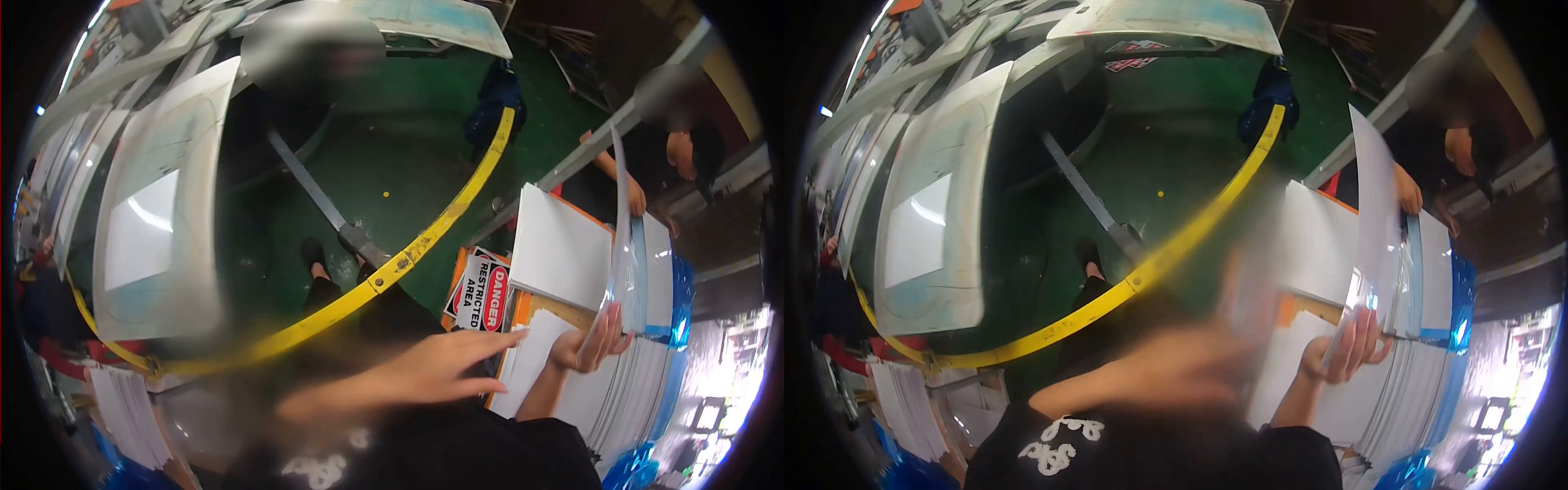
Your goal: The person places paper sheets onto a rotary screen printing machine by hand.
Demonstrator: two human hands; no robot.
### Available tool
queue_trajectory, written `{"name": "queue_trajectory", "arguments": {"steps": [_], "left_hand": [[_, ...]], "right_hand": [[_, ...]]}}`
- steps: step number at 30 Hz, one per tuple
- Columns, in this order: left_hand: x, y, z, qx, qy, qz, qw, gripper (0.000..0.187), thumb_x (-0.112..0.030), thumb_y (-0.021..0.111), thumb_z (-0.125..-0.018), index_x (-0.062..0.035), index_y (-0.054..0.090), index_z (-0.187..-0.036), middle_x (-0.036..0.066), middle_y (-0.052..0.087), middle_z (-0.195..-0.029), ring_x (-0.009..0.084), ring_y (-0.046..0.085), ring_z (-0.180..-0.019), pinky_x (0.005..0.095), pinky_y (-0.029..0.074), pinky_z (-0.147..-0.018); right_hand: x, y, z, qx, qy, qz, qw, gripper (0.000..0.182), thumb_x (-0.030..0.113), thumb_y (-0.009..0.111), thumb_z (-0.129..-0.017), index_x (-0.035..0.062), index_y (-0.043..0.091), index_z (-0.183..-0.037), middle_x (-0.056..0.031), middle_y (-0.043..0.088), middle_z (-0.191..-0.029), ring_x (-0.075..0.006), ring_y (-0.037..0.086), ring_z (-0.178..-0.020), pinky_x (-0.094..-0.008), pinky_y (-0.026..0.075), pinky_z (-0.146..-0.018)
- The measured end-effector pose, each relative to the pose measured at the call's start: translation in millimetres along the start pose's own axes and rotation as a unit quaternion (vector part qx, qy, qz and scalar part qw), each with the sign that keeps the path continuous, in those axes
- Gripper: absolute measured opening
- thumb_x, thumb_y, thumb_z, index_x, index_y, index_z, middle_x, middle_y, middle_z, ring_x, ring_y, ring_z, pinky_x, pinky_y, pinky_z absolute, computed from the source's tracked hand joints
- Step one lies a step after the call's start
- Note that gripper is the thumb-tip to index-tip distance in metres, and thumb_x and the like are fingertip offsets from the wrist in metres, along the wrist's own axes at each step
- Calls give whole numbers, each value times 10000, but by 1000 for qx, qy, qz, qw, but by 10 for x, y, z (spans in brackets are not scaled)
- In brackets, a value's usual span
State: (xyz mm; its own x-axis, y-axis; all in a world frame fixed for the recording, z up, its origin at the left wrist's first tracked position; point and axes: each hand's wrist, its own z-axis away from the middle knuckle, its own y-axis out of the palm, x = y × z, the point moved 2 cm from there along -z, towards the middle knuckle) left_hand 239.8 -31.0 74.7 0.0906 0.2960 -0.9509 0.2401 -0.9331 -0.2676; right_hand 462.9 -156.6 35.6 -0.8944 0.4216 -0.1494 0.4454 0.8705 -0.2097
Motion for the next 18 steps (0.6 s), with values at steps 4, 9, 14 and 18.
{"name": "queue_trajectory", "arguments": {"steps": [4, 9, 14, 18], "left_hand": [[-201, 46, -87, -62, 97, 71, 991, 716, -329, 627, -861, -43, 279, -1418, 204, 413, -1371, 303, 438, -1244, 374, 379, -999], [-42, -173, 126, -187, -39, 205, 960, 304, -117, 583, -895, 20, 551, -1164, 146, 661, -978, 152, 642, -871, 276, 494, -768], [167, -390, 563, -346, -190, 171, 903, 223, -84, 583, -889, 20, 618, -1083, 94, 673, -889, 101, 614, -799, 259, 493, -712], [340, -683, 1010, -424, -84, 281, 857, 248, -76, 551, -914, 70, 582, -1112, 75, 640, -1021, 125, 586, -922, 268, 457, -839]], "right_hand": [[409, -15, -103, -77, -65, -123, 987, 85, 230, 576, -863, 159, 538, -891, -60, 672, -958, -295, 633, -982, -547, 167, -1104], [929, 145, -21, -26, -103, -293, 950, 226, 312, 533, -891, 172, 469, -1056, -105, 594, -1083, -268, 547, -1054, -533, 217, -1092], [1231, 377, -120, 186, -125, -397, 890, 718, 567, 501, -831, 156, 231, -1353, -194, 412, -1318, -351, 354, -1255, -536, 211, -1078], [1220, 835, -487, 238, 0, -478, 846, 1041, 796, 398, -742, 96, 143, -1470, -215, 146, -1501, -374, 118, -1393, -514, 171, -1088]]}}
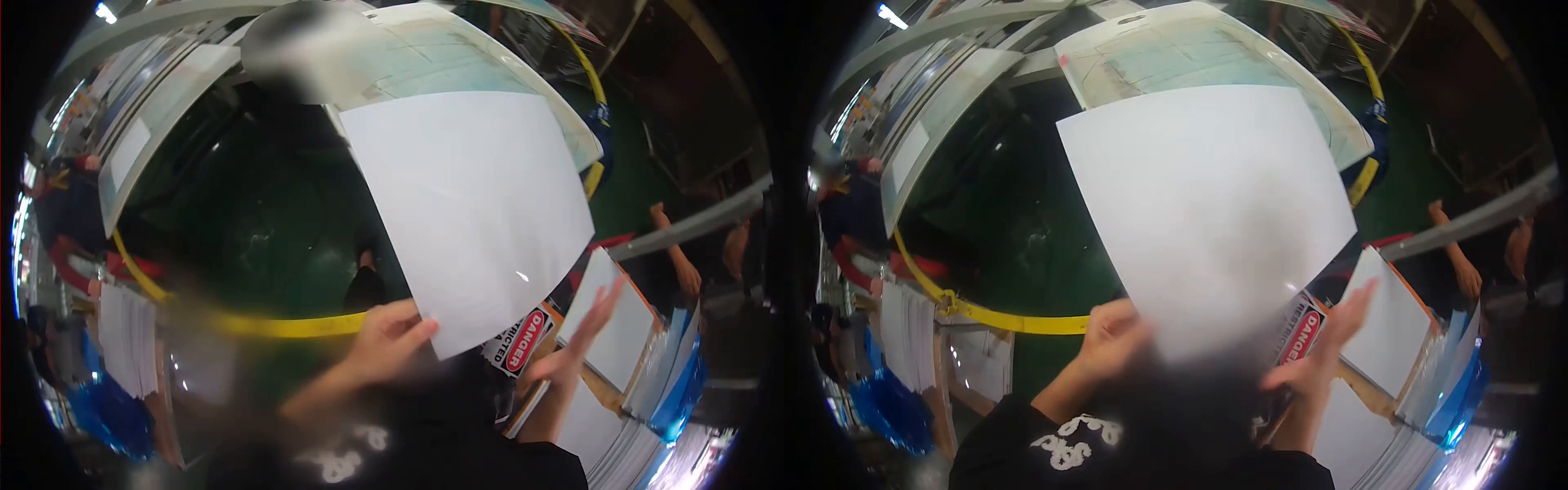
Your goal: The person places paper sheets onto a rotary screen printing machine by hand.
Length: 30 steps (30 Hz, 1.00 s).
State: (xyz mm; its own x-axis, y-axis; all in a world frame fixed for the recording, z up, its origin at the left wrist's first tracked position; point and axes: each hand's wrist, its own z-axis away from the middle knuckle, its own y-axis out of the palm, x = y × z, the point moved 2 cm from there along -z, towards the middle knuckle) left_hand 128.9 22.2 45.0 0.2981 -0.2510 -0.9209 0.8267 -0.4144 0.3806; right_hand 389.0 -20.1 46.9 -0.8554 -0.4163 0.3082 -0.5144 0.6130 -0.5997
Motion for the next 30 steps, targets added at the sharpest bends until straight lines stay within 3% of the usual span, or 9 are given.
{"name": "queue_trajectory", "arguments": {"steps": [4, 5, 8, 11, 15, 19, 22, 25, 30], "left_hand": [[-56, -637, -28, -28, 12, 33, 999, 277, -68, 527, -923, 75, 542, -1159, 91, 632, -1047, 129, 585, -958, 281, 456, -874], [-117, -742, -23, -28, 8, 26, 999, 296, -74, 530, -924, 72, 524, -1181, 92, 631, -1057, 125, 583, -973, 280, 455, -878], [-185, -1016, -41, -28, 11, 11, 999, 318, -81, 527, -925, 73, 505, -1203, 102, 631, -1060, 125, 586, -972, 276, 456, -878], [-338, -1239, -127, -85, 13, -40, 995, 387, -40, 526, -908, 64, 441, -1270, 104, 638, -1047, 115, 586, -974, 261, 450, -882], [-442, -1787, -354, -177, 32, -111, 977, 467, -57, 611, -850, 46, 455, -1278, 117, 655, -1037, 129, 600, -969, 265, 458, -879], [-625, -2511, -602, -240, 71, -387, 888, 486, -204, 717, -778, -7, 575, -1199, 164, 638, -1113, 258, 564, -1106, 372, 387, -994], [-550, -2874, -796, -258, 100, -572, 772, 499, -369, 733, -739, -73, 647, -1132, 212, 531, -1269, 390, 323, -1318, 527, 152, -1095], [-491, -3096, -850, -225, 93, -613, 751, 577, -506, 681, -743, -125, 632, -1174, 238, 357, -1409, 455, 16, -1382, 640, -68, -1040], [-494, -3233, -787, -201, 56, -714, 668, 736, -646, 646, -681, -146, 603, -1221, 211, 184, -1495, 471, -103, -1366, 704, -118, -973]], "right_hand": [[-667, 115, -253, 44, 223, 36, 973, 1037, 825, 337, -733, 73, 255, -1442, -170, 202, -1499, -313, 169, -1391, -440, 114, -1118], [-781, 226, -343, 66, 244, 23, 967, 1074, 817, 452, -685, 73, 264, -1436, -197, 255, -1469, -347, 195, -1378, -485, 173, -1095], [-1022, 648, -567, 147, 312, -125, 930, 868, 373, 806, -667, 28, 403, -1354, -210, 417, -1363, -316, 422, -1255, -387, 344, -1020], [-998, 1004, -881, 180, 455, -127, 863, 799, 241, 832, -636, 2, 458, -1300, -215, 486, -1290, -288, 506, -1162, -356, 387, -982], [-883, 1585, -1128, 106, 329, -25, 938, 799, 252, 839, -625, -39, 467, -1269, -190, 578, -1156, -260, 564, -1060, -332, 420, -934], [-787, 2093, -1341, 168, 351, -147, 909, 755, 276, 822, -670, -71, 476, -1245, -194, 546, -1197, -240, 541, -1086, -320, 411, -929], [-620, 2311, -1455, 152, 277, -8, 949, 848, 333, 834, -630, -88, 449, -1258, -219, 520, -1221, -283, 512, -1133, -353, 387, -964], [-569, 2548, -1514, 163, 257, 35, 952, 935, 365, 844, -588, -79, 405, -1284, -232, 458, -1269, -336, 456, -1187, -391, 363, -995], [-418, 2695, -1566, 190, 258, 34, 947, 898, 349, 845, -578, -50, 439, -1271, -224, 469, -1242, -342, 467, -1167, -406, 370, -987]]}}
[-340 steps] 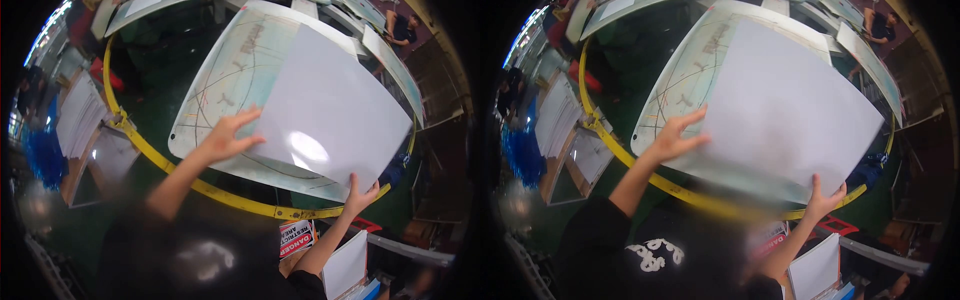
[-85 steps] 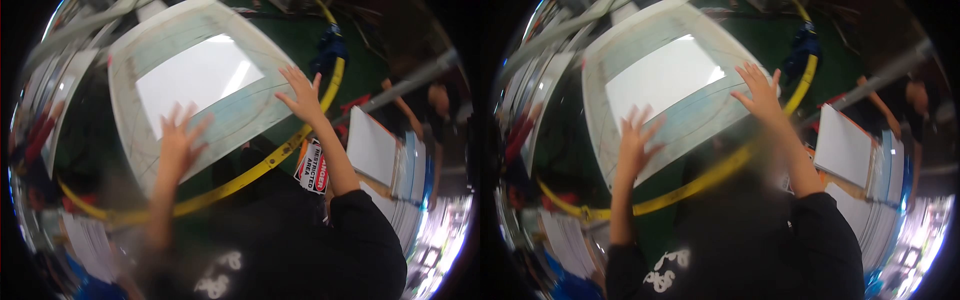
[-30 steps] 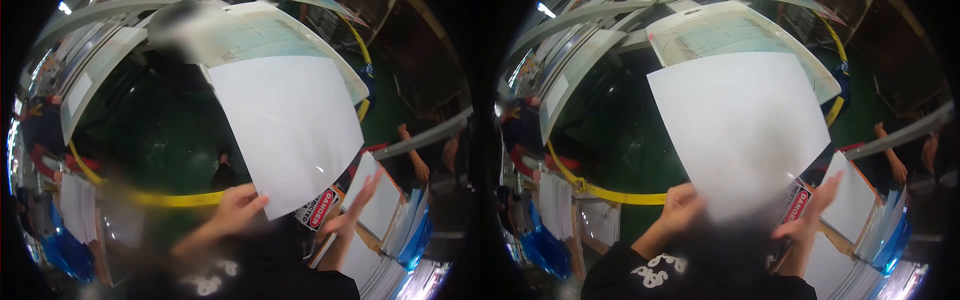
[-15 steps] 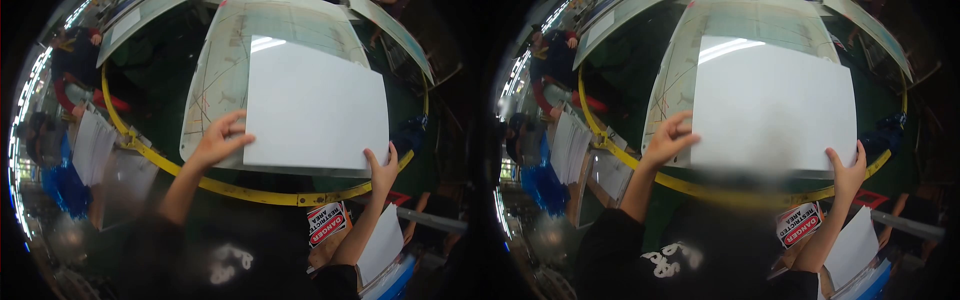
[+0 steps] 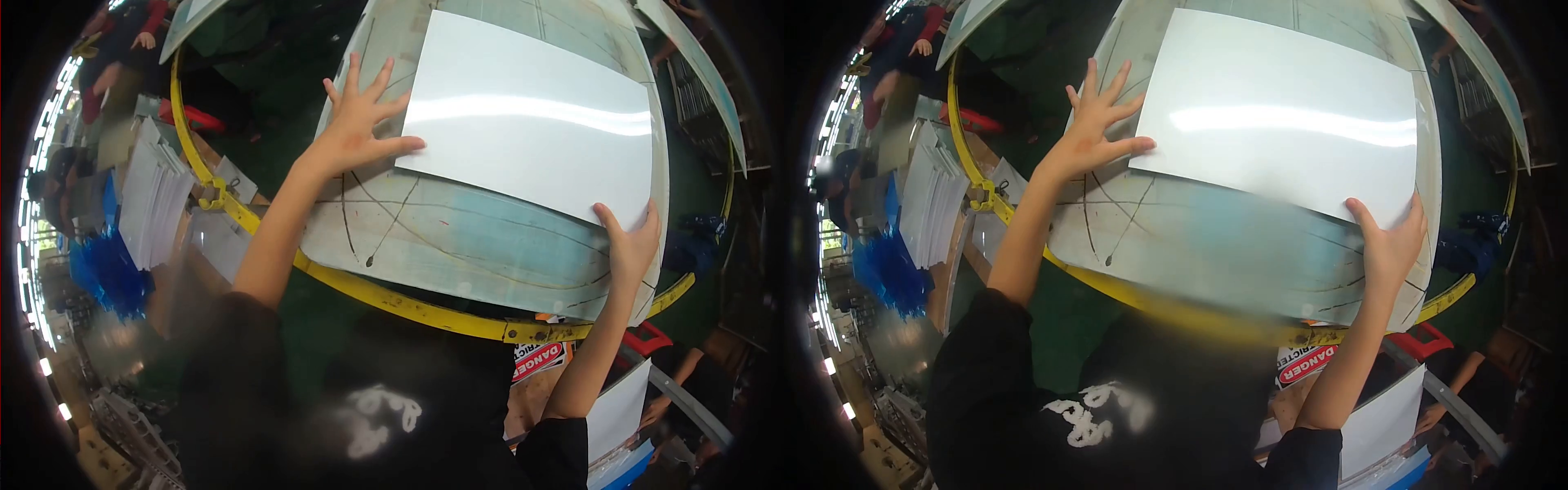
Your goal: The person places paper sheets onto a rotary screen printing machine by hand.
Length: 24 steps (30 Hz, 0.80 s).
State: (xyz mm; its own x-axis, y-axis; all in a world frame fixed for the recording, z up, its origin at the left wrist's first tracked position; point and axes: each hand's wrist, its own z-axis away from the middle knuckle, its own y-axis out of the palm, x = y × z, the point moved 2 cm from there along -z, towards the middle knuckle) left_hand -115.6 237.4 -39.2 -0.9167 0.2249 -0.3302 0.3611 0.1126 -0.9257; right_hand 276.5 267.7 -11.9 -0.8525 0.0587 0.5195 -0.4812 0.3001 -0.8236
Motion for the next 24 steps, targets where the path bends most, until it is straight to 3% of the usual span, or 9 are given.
{"name": "queue_trajectory", "arguments": {"steps": [3, 10, 24], "left_hand": [[-3, 16, -3, 1, 6, -18, 1000, 808, -681, 658, -630, -145, 595, -1231, 183, 143, -1513, 474, -116, -1363, 718, -119, -961], [-48, 33, 25, 1, -5, -74, 997, 845, -701, 667, -579, -155, 605, -1221, 71, 135, -1535, 479, -152, -1353, 756, -127, -918], [-254, 22, 153, -51, -88, -104, 989, 708, -656, 678, -569, -267, 648, -1160, 79, 131, -1535, 464, -163, -1354, 785, -86, -903]], "right_hand": [[29, 7, -7, 27, 9, 14, 1000, 894, 370, 831, -603, -98, 442, -1257, -245, 471, -1264, -336, 464, -1184, -378, 362, -994], [-77, 61, 8, -1, -4, -2, 1000, 877, 318, 844, -586, -29, 451, -1289, -212, 467, -1254, -334, 469, -1173, -407, 371, -987], [-102, 110, -15, 20, -8, 27, 999, 938, 380, 843, -570, -69, 434, -1285, -239, 465, -1234, -356, 468, -1164, -412, 374, -981]]}}
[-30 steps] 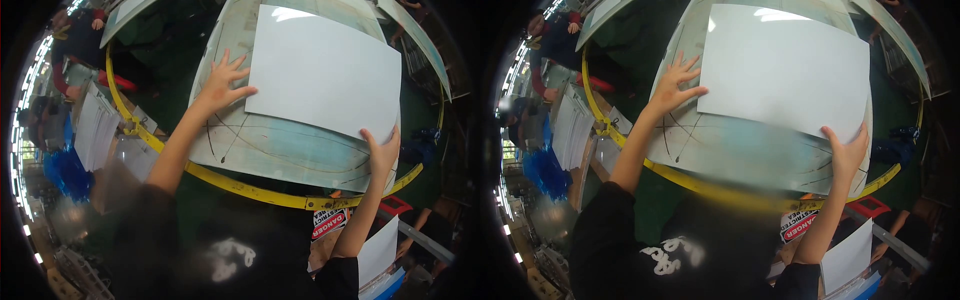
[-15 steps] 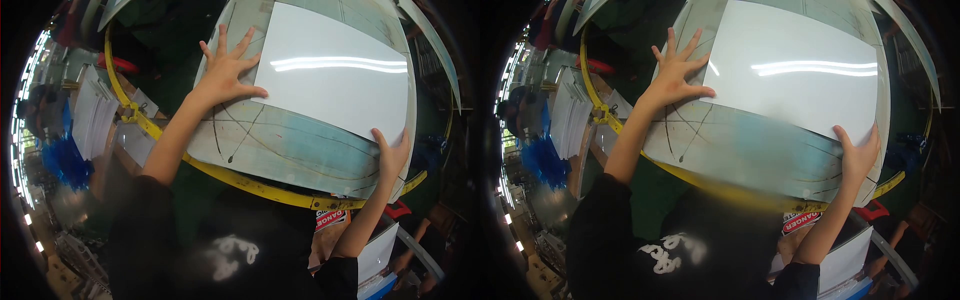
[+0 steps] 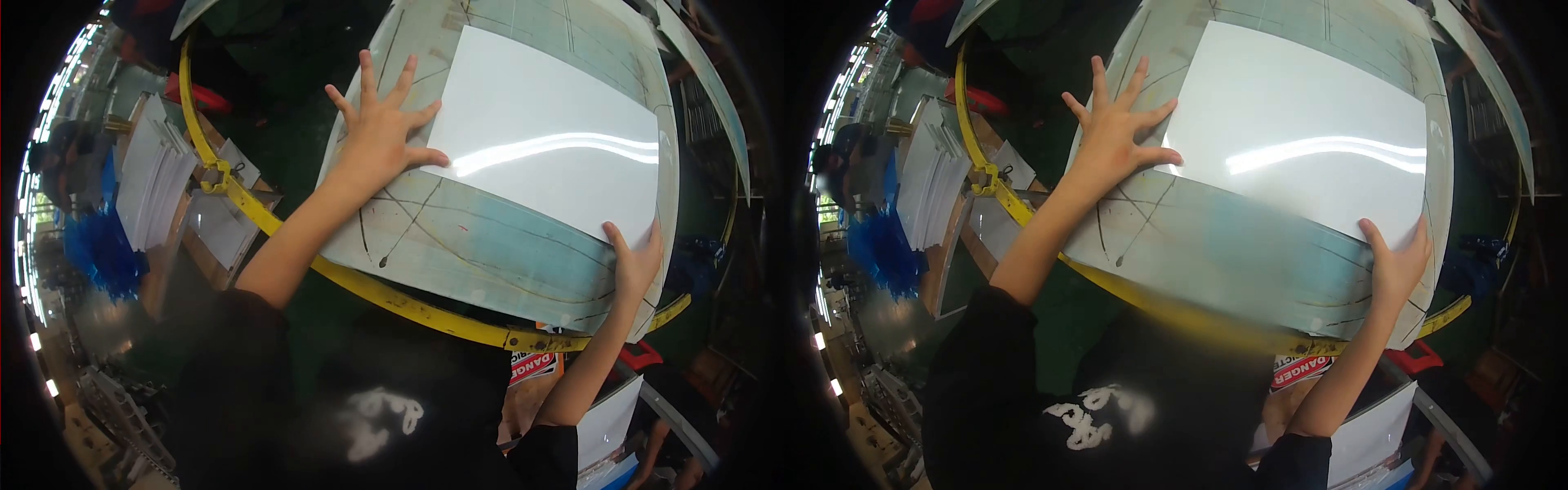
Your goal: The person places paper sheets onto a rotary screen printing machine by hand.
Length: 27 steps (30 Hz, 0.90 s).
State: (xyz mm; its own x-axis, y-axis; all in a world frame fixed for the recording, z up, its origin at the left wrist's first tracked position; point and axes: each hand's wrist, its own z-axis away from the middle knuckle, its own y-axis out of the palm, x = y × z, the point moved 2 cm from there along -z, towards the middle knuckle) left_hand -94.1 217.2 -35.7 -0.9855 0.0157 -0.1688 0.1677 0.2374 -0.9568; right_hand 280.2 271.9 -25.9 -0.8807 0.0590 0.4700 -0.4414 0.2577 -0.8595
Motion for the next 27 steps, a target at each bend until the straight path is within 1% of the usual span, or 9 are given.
{"name": "queue_trajectory", "arguments": {"steps": [4, 6, 7, 10, 14, 18, 23, 26, 27], "left_hand": [[-7, 1, 3, -12, -3, -1, 1000, 677, -649, 680, -569, -277, 664, -1135, 66, 134, -1537, 467, -131, -1361, 766, -60, -928], [-16, -15, -2, 6, -7, -6, 1000, 671, -635, 691, -574, -284, 656, -1145, 73, 118, -1538, 467, -152, -1355, 769, -63, -931], [-19, -26, -8, 14, -8, -9, 1000, 668, -628, 696, -576, -287, 652, -1150, 77, 111, -1538, 467, -163, -1352, 770, -65, -933], [-34, -48, -17, 19, -6, -20, 1000, 675, -630, 698, -571, -286, 652, -1150, 79, 111, -1538, 468, -159, -1352, 768, -57, -939], [-36, -47, -10, 4, -3, -21, 1000, 670, -630, 696, -572, -287, 654, -1146, 80, 115, -1536, 468, -137, -1356, 768, -46, -941], [-42, -50, -12, 0, -3, -29, 1000, 658, -626, 691, -583, -289, 653, -1147, 81, 122, -1534, 467, -113, -1360, 769, -32, -943], [-58, -58, -17, -3, 11, -58, 998, 677, -631, 670, -590, -280, 638, -1168, 66, 155, -1528, 472, -58, -1364, 769, -6, -942], [-68, -52, -21, -3, 10, -65, 998, 676, -633, 663, -597, -275, 637, -1170, 67, 167, -1526, 471, -55, -1366, 770, -6, -941], [-73, -59, -25, -1, 11, -63, 998, 677, -644, 646, -606, -270, 637, -1170, 69, 171, -1526, 475, -56, -1365, 770, -6, -941]], "right_hand": [[-23, 12, -29, 19, 6, -5, 1000, 949, 399, 842, -564, -73, 436, -1279, -236, 469, -1218, -359, 471, -1156, -412, 377, -974], [-50, 27, -26, 8, 2, -16, 1000, 945, 396, 842, -566, -74, 437, -1278, -238, 472, -1210, -360, 474, -1149, -412, 380, -970], [-31, 16, -36, 24, 0, -27, 999, 948, 394, 845, -563, -76, 437, -1277, -238, 472, -1212, -361, 474, -1150, -411, 380, -970], [-42, 27, -49, 24, 5, -12, 1000, 944, 388, 846, -562, -75, 439, -1277, -239, 472, -1212, -361, 475, -1148, -412, 377, -973], [-38, 34, -43, 5, -3, -24, 1000, 928, 378, 845, -566, -69, 445, -1274, -239, 477, -1201, -363, 477, -1142, -414, 373, -974], [-25, 32, -37, 7, -8, -18, 1000, 929, 382, 845, -565, -68, 445, -1272, -238, 482, -1189, -365, 486, -1126, -416, 382, -964], [-62, 59, -25, -5, -14, 10, 1000, 926, 406, 839, -567, -64, 450, -1265, -236, 496, -1164, -366, 499, -1104, -411, 396, -945], [-82, 61, -58, 27, -5, 11, 1000, 936, 427, 836, -562, -69, 452, -1256, -236, 502, -1157, -367, 501, -1101, -409, 400, -942], [-84, 57, -53, 21, -4, 15, 1000, 934, 431, 834, -562, -63, 453, -1257, -235, 503, -1156, -369, 502, -1098, -408, 403, -937]]}}
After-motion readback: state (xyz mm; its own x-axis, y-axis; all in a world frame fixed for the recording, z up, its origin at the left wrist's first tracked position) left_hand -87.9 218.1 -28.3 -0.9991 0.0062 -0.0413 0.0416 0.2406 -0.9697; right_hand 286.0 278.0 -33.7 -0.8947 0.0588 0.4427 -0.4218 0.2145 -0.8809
